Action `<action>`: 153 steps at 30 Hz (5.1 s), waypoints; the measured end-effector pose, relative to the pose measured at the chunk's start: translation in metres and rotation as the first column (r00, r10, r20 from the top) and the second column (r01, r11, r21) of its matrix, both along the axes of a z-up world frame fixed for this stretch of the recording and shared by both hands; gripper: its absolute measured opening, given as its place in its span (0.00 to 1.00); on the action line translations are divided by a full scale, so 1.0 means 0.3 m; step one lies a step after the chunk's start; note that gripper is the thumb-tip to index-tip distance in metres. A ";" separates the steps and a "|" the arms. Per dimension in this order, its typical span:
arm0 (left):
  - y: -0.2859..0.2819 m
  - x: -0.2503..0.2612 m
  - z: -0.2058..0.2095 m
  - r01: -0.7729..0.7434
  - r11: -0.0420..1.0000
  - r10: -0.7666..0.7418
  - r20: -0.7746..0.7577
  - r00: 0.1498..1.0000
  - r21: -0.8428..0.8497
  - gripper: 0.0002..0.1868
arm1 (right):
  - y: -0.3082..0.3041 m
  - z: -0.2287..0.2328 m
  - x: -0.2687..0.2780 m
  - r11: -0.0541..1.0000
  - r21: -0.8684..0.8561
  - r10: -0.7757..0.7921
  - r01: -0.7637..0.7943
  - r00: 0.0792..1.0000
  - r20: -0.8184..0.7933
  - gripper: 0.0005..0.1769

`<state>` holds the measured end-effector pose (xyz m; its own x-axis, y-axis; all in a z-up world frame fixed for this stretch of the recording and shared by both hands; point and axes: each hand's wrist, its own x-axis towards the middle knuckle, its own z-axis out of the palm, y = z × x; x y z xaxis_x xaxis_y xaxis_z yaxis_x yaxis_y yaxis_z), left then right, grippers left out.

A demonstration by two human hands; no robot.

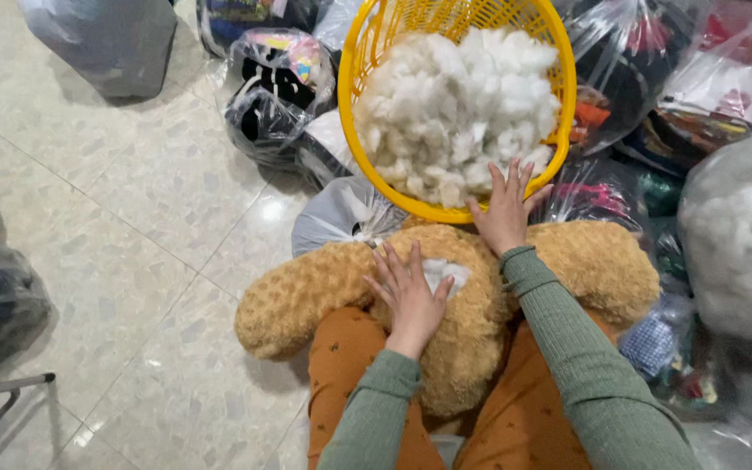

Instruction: The person sits on the floor and repeatedly takes handfuls of white stuffing from a yellow basket, inserting them into a large brown teddy bear. They press and distribute the stuffing inside the bear's body throughout the clip.

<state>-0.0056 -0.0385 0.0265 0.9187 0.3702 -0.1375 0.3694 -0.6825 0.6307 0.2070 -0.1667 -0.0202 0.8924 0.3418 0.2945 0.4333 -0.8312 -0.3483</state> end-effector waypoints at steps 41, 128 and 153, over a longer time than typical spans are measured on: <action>0.028 -0.038 -0.066 -0.140 0.990 0.138 0.158 0.978 0.003 0.43 | -0.152 0.153 -0.300 0.961 0.269 0.035 -0.061 0.994 0.100 0.11; 0.012 -0.006 -0.115 -0.210 0.977 0.199 0.168 0.966 0.049 0.44 | -0.095 -0.048 -0.548 0.967 0.206 0.155 -0.148 0.988 -0.021 0.33; 0.032 -0.044 -0.147 -0.189 0.925 0.164 0.100 0.981 0.330 0.46 | -0.076 -0.031 -0.585 0.989 -0.004 0.143 -0.145 0.984 -0.104 0.37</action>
